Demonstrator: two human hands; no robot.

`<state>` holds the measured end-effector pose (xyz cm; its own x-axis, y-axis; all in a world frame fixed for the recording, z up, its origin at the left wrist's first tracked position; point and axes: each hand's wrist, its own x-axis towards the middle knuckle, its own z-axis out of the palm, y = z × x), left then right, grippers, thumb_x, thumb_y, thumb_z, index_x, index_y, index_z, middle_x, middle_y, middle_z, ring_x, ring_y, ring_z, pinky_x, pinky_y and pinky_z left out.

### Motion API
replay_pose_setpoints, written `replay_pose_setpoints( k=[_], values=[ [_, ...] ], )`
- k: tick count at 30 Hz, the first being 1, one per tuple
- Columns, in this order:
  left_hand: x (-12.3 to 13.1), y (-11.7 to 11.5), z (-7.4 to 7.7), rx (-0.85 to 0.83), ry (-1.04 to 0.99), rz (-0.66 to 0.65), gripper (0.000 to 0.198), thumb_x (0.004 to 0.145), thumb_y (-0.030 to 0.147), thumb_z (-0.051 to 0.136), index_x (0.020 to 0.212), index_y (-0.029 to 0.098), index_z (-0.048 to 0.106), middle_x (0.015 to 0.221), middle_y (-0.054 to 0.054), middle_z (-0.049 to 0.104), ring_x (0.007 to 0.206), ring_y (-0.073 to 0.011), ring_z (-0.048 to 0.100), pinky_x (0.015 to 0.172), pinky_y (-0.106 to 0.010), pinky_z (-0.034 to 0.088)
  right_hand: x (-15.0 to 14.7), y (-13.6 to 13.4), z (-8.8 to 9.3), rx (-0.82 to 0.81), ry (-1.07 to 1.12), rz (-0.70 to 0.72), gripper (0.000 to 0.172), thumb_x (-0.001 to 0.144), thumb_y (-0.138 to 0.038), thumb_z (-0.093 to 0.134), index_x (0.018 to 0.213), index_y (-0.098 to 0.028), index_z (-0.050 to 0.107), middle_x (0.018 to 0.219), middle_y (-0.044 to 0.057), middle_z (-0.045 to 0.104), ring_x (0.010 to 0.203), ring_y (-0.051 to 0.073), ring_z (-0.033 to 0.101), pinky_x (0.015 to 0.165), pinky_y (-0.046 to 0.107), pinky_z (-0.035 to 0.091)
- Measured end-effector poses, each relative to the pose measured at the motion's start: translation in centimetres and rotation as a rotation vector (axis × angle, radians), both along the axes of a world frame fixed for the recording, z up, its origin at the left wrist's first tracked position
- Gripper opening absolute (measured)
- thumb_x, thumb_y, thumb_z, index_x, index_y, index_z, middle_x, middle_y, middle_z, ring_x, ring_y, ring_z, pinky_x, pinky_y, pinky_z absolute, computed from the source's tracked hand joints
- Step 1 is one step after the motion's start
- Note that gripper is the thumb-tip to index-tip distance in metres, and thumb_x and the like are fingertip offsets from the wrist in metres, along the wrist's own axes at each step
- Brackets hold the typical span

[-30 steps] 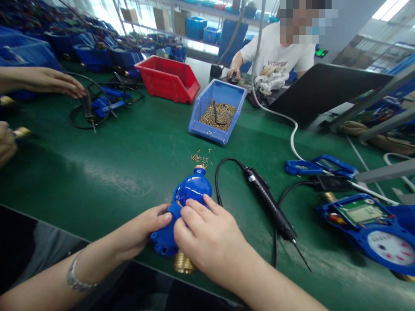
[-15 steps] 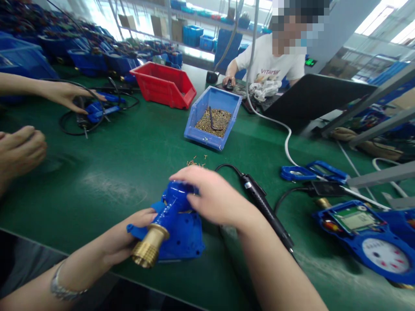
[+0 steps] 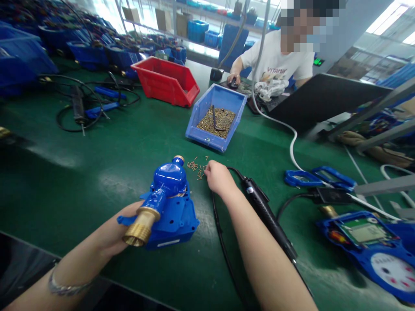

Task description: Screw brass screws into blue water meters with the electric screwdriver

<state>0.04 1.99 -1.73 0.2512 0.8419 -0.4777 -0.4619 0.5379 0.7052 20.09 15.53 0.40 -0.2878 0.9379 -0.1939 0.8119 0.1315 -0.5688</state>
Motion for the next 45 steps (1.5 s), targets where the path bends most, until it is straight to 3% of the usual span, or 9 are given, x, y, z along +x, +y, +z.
replay_pose_setpoints(
  k=[4, 7, 13, 20, 24, 27, 31, 36, 45],
  values=[
    [-0.1, 0.0, -0.1, -0.001, 0.013, -0.018, 0.031, 0.077, 0.027, 0.06, 0.104, 0.013, 0.061, 0.102, -0.011, 0.066, 0.093, -0.0233, 0.06, 0.088, -0.035, 0.045, 0.2, -2.7, 2.6, -0.258, 0.231, 0.171, 0.006, 0.08, -0.013, 0.056, 0.075, -0.014, 0.053, 0.06, -0.004, 0.055, 0.054, 0.009, 0.055, 0.054, 0.02, 0.047],
    [-0.1, 0.0, 0.1, 0.002, 0.023, -0.022, 0.03, 0.077, 0.03, 0.06, 0.103, 0.014, 0.062, 0.101, -0.01, 0.065, 0.091, -0.0227, 0.06, 0.085, -0.034, 0.046, -0.1, -4.0, 3.3, -0.35, 0.286, 0.222, 0.01, 0.078, -0.012, 0.058, 0.068, -0.014, 0.055, 0.054, -0.005, 0.053, 0.048, 0.008, 0.051, 0.048, 0.02, 0.043],
    [0.0, 0.0, 0.5, -0.024, 0.042, -0.002, 0.029, 0.075, 0.031, 0.062, 0.098, 0.013, 0.062, 0.095, -0.008, 0.066, 0.088, -0.0217, 0.061, 0.082, -0.032, 0.046, -1.1, -3.6, 2.7, -0.278, 0.291, 0.245, 0.012, 0.069, -0.006, 0.065, 0.062, -0.013, 0.058, 0.063, -0.003, 0.058, 0.06, 0.008, 0.05, 0.06, 0.021, 0.039],
    [0.1, 0.0, 0.5, -0.059, 0.057, 0.023, 0.027, 0.072, 0.029, 0.065, 0.093, 0.013, 0.062, 0.092, -0.008, 0.067, 0.086, -0.0214, 0.061, 0.08, -0.032, 0.046, -0.6, -3.1, 1.2, -0.291, 0.348, 0.207, 0.019, 0.065, -0.015, 0.071, 0.069, -0.014, 0.052, 0.057, -0.007, 0.05, 0.051, 0.006, 0.047, 0.05, 0.018, 0.04],
    [0.0, -0.2, 0.4, -0.045, 0.023, 0.012, 0.028, 0.071, 0.031, 0.066, 0.094, 0.014, 0.063, 0.092, -0.008, 0.067, 0.086, -0.0221, 0.061, 0.083, -0.033, 0.046, 0.2, -0.5, -0.6, -0.115, 0.224, 0.014, 0.007, 0.076, -0.015, 0.059, 0.08, -0.013, 0.054, 0.066, -0.001, 0.057, 0.058, 0.01, 0.054, 0.056, 0.022, 0.045],
    [0.0, -0.2, 0.4, -0.04, 0.006, 0.014, 0.028, 0.071, 0.031, 0.066, 0.094, 0.014, 0.064, 0.093, -0.009, 0.067, 0.087, -0.0227, 0.061, 0.084, -0.034, 0.045, -0.1, 1.6, -2.0, 0.015, 0.052, -0.054, 0.006, 0.073, -0.013, 0.062, 0.078, -0.013, 0.058, 0.072, 0.004, 0.061, 0.067, 0.014, 0.058, 0.064, 0.026, 0.045],
    [0.1, -0.1, 0.4, -0.048, 0.016, 0.036, 0.025, 0.073, 0.03, 0.063, 0.093, 0.014, 0.064, 0.093, -0.009, 0.068, 0.087, -0.0222, 0.062, 0.084, -0.034, 0.046, -1.5, 2.7, -2.6, 0.086, -0.157, 0.023, 0.011, 0.075, -0.02, 0.066, 0.082, -0.012, 0.062, 0.081, 0.006, 0.064, 0.08, 0.018, 0.06, 0.074, 0.033, 0.047],
    [0.2, -0.1, 0.5, -0.004, 0.014, 0.045, 0.024, 0.069, 0.024, 0.067, 0.091, 0.014, 0.066, 0.091, -0.007, 0.069, 0.083, -0.0202, 0.063, 0.079, -0.03, 0.049, -3.0, 3.0, -2.0, 0.086, -0.357, 0.151, 0.016, 0.083, -0.027, 0.06, 0.086, -0.011, 0.061, 0.092, 0.007, 0.063, 0.091, 0.018, 0.059, 0.084, 0.038, 0.047],
    [0.5, -0.1, 0.6, 0.037, -0.054, 0.08, 0.021, 0.066, 0.02, 0.069, 0.085, 0.014, 0.068, 0.083, -0.005, 0.07, 0.071, -0.0167, 0.062, 0.068, -0.025, 0.05, -2.9, 3.0, -1.7, 0.087, -0.374, 0.277, 0.018, 0.087, -0.028, 0.055, 0.091, -0.011, 0.059, 0.096, 0.006, 0.06, 0.092, 0.018, 0.058, 0.085, 0.039, 0.046]
  ],
)
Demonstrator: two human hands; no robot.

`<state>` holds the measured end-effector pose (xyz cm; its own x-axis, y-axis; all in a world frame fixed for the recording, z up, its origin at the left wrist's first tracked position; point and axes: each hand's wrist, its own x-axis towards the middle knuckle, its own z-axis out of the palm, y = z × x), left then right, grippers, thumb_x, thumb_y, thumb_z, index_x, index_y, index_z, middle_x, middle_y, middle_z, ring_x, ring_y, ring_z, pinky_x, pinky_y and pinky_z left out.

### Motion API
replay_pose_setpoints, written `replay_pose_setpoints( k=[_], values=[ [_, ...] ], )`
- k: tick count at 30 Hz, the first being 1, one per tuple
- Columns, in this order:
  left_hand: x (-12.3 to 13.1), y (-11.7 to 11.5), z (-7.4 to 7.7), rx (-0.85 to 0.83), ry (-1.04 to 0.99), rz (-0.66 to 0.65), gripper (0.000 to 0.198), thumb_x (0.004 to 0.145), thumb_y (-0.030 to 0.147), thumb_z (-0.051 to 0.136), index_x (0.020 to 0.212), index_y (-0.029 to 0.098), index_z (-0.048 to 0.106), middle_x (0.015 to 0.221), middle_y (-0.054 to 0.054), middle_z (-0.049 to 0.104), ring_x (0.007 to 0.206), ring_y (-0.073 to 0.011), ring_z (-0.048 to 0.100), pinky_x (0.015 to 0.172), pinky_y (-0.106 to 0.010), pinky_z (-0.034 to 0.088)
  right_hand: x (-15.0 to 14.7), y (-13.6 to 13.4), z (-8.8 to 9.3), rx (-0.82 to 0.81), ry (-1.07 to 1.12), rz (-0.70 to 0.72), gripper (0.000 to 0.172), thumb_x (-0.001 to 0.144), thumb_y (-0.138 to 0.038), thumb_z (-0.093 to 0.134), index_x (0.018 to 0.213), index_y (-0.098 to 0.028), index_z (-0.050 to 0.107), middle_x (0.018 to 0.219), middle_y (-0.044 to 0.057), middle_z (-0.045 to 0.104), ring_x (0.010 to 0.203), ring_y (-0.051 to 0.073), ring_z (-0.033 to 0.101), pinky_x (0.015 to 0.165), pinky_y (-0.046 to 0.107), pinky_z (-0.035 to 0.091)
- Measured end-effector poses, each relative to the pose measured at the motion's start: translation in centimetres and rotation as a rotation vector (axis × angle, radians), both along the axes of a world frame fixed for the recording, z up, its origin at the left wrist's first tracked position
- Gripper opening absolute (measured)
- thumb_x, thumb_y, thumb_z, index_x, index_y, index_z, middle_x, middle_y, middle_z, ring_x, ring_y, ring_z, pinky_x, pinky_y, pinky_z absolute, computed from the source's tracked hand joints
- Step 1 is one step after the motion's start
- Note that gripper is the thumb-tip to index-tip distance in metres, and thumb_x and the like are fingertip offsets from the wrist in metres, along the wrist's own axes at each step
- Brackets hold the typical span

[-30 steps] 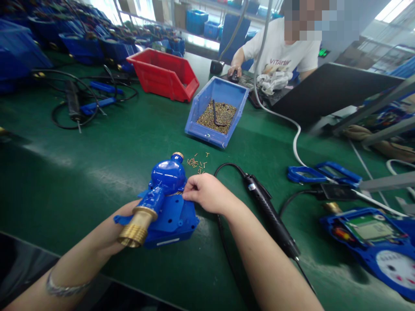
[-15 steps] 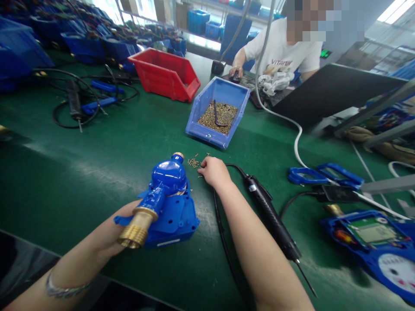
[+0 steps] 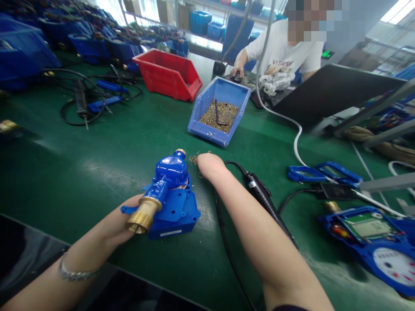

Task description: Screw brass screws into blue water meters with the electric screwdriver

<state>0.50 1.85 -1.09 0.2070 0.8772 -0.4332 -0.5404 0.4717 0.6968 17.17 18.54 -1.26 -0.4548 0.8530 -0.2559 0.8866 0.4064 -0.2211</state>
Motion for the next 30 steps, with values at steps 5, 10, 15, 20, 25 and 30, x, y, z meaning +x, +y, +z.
replay_pose_setpoints(
  k=[5, 10, 15, 20, 25, 30],
  values=[
    [0.0, -0.1, 0.0, -0.045, 0.042, 0.047, 0.018, 0.064, 0.023, 0.07, 0.079, 0.012, 0.068, 0.074, -0.005, 0.069, 0.067, -0.0164, 0.061, 0.063, -0.024, 0.048, 2.0, -0.6, -0.2, 0.034, 0.203, -0.045, 0.007, 0.084, -0.017, 0.053, 0.08, -0.012, 0.056, 0.086, 0.006, 0.06, 0.087, 0.017, 0.056, 0.082, 0.034, 0.043],
    [0.0, -0.1, -0.1, -0.061, 0.058, 0.025, 0.018, 0.062, 0.026, 0.072, 0.073, 0.013, 0.067, 0.069, -0.003, 0.067, 0.066, -0.016, 0.06, 0.063, -0.024, 0.048, 4.2, -6.1, 1.7, -0.045, 0.524, -0.125, 0.012, 0.087, -0.023, 0.041, 0.078, -0.016, 0.045, 0.072, 0.001, 0.053, 0.065, 0.012, 0.052, 0.064, 0.024, 0.043],
    [0.1, -0.1, -0.1, -0.036, 0.055, 0.007, 0.015, 0.066, 0.025, 0.069, 0.076, 0.014, 0.068, 0.069, -0.002, 0.067, 0.068, -0.0162, 0.06, 0.067, -0.025, 0.049, 5.7, -12.2, 2.6, -0.431, 1.017, -0.062, 0.019, 0.079, -0.031, 0.052, 0.069, -0.016, 0.05, 0.068, 0.0, 0.046, 0.062, 0.011, 0.044, 0.058, 0.023, 0.039],
    [0.1, -0.1, 0.1, -0.057, 0.052, 0.016, 0.017, 0.064, 0.028, 0.071, 0.075, 0.015, 0.068, 0.065, -0.001, 0.065, 0.063, -0.0146, 0.058, 0.067, -0.025, 0.048, 5.3, -13.1, 2.8, -0.442, 0.933, -0.117, 0.016, 0.075, -0.029, 0.056, 0.067, -0.016, 0.054, 0.071, 0.0, 0.047, 0.066, 0.012, 0.045, 0.063, 0.025, 0.037],
    [0.0, -0.2, 0.1, -0.099, 0.09, 0.029, 0.019, 0.061, 0.028, 0.072, 0.075, 0.015, 0.067, 0.067, -0.002, 0.066, 0.066, -0.017, 0.06, 0.065, -0.025, 0.048, 7.0, -12.6, 3.4, -0.353, 0.816, -0.238, 0.031, 0.07, -0.032, 0.064, 0.096, -0.018, 0.054, 0.076, 0.001, 0.048, 0.069, 0.014, 0.049, 0.065, 0.027, 0.044],
    [0.1, 0.0, 0.3, -0.113, 0.124, 0.019, 0.021, 0.059, 0.026, 0.074, 0.075, 0.014, 0.067, 0.068, -0.002, 0.067, 0.065, -0.0156, 0.06, 0.061, -0.023, 0.048, 10.9, -11.7, 1.9, 0.363, -0.222, -0.533, 0.052, 0.079, -0.029, 0.056, 0.127, -0.013, 0.042, 0.098, 0.021, 0.054, 0.09, 0.036, 0.055, 0.07, 0.044, 0.045]
  ],
)
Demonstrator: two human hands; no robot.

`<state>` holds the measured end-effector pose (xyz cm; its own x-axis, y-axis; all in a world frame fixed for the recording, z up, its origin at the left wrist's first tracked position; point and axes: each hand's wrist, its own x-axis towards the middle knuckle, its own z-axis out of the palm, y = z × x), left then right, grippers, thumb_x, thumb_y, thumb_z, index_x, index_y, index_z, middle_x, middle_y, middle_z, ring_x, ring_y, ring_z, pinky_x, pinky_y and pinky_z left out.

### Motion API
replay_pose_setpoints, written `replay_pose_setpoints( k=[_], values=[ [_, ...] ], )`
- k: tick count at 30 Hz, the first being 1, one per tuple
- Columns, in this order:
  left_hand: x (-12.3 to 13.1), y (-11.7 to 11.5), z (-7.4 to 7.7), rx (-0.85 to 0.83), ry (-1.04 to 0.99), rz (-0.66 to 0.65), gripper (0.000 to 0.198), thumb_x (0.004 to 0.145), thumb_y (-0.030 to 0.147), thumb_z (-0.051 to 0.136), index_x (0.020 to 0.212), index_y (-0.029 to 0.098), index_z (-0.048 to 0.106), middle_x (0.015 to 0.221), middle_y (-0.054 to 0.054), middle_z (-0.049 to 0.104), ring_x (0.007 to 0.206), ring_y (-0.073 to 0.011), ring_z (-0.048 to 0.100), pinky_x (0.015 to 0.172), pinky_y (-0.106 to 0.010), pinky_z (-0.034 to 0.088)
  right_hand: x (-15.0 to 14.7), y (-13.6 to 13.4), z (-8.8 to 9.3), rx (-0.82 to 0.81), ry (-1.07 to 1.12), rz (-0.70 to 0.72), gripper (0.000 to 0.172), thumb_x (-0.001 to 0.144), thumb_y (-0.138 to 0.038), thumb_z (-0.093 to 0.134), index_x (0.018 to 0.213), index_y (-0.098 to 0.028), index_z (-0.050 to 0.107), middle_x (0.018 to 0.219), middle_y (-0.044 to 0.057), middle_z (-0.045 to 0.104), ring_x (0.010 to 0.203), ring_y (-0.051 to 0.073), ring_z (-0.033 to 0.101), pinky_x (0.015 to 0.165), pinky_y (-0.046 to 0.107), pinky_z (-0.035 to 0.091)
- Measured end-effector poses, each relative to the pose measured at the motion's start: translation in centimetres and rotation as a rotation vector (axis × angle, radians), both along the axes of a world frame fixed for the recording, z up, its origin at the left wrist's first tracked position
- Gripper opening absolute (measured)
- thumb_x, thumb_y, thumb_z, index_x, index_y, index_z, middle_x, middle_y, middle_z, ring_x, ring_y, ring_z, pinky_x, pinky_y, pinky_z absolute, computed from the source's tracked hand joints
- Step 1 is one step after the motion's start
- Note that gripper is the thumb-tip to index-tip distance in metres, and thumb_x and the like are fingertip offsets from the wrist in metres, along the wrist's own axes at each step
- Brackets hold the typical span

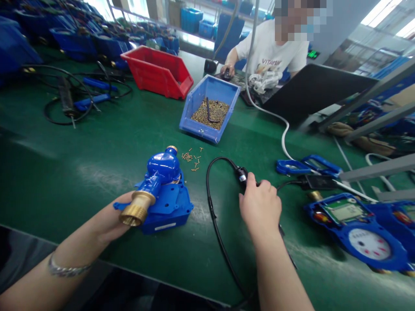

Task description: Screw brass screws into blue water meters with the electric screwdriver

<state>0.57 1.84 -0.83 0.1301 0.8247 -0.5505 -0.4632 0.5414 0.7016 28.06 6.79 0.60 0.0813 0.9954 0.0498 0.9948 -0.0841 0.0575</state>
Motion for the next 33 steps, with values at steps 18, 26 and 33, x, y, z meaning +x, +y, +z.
replay_pose_setpoints(
  k=[18, 26, 33],
  values=[
    [2.8, -1.0, -1.1, 0.046, -0.149, -0.253, 0.037, 0.08, 0.033, 0.058, 0.111, 0.014, 0.058, 0.108, -0.012, 0.065, 0.1, -0.0251, 0.059, 0.095, -0.038, 0.041, -1.2, -2.0, 9.7, 0.756, 1.776, 0.272, 0.036, 0.068, -0.006, 0.044, 0.092, -0.025, 0.063, 0.067, -0.002, 0.052, 0.06, 0.013, 0.052, 0.063, 0.032, 0.05],
    [2.9, -0.8, -0.3, 0.095, -0.149, -0.23, 0.031, 0.073, 0.034, 0.066, 0.098, 0.016, 0.064, 0.084, -0.005, 0.068, 0.078, -0.018, 0.063, 0.081, -0.03, 0.047, -5.5, 0.0, 8.7, 0.536, 1.848, 0.392, 0.034, 0.063, -0.005, 0.058, 0.094, -0.018, 0.054, 0.061, -0.002, 0.058, 0.051, 0.016, 0.054, 0.053, 0.033, 0.046],
    [3.5, -0.8, -0.2, 0.093, -0.135, -0.217, 0.034, 0.074, 0.03, 0.065, 0.105, 0.016, 0.062, 0.079, -0.003, 0.067, 0.072, -0.0148, 0.061, 0.074, -0.025, 0.047, -7.1, 1.3, 5.9, 0.305, 1.796, 0.324, 0.031, 0.061, -0.007, 0.061, 0.088, -0.018, 0.051, 0.058, -0.005, 0.057, 0.049, 0.014, 0.054, 0.052, 0.03, 0.047]
  ],
)
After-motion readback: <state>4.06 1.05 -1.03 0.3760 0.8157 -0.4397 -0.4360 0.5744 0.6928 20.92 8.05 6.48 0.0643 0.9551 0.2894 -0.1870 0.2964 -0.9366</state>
